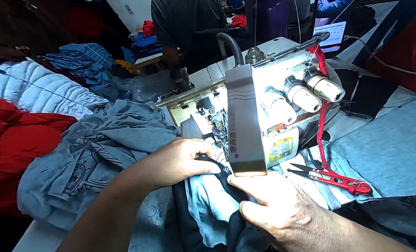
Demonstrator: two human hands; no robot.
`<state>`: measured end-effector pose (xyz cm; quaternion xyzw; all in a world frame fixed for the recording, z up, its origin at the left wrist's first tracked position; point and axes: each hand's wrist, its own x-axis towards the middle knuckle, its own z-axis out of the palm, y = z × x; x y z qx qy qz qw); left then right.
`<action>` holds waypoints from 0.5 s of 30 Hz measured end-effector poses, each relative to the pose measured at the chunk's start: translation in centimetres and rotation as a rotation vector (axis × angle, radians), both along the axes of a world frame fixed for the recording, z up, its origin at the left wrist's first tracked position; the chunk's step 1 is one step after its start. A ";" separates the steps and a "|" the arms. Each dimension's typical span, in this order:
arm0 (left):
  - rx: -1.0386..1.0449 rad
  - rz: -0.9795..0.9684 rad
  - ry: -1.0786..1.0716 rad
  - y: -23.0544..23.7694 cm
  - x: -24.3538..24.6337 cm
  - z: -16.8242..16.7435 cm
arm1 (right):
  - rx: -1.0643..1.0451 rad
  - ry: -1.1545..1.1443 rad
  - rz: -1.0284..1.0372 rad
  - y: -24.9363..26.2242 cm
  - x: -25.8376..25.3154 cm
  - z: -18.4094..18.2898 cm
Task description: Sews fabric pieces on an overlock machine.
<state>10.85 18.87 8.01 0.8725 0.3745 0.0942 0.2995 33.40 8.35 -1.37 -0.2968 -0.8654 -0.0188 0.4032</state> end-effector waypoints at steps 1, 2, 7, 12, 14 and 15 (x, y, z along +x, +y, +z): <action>-0.002 -0.008 -0.009 0.1 -0.1 -0.1 | 0.004 -0.021 -0.007 0.0 0.0 0.1; 0.001 -0.011 -0.011 0.1 -0.1 -0.1 | 0.008 -0.045 -0.019 0.0 0.1 0.2; 0.085 -0.029 0.049 0.2 0.1 -0.3 | 0.040 -0.125 -0.084 -0.1 -0.3 0.5; 0.106 -0.021 0.050 0.3 -0.4 -0.1 | 0.069 -0.160 -0.186 -0.5 -1.2 1.3; -0.063 0.091 0.050 -0.4 -0.1 1.4 | 0.059 -0.149 -0.172 -0.4 -1.3 1.5; -0.147 0.203 0.088 -1.2 0.9 2.7 | 0.052 -0.145 -0.163 -0.3 -1.2 1.5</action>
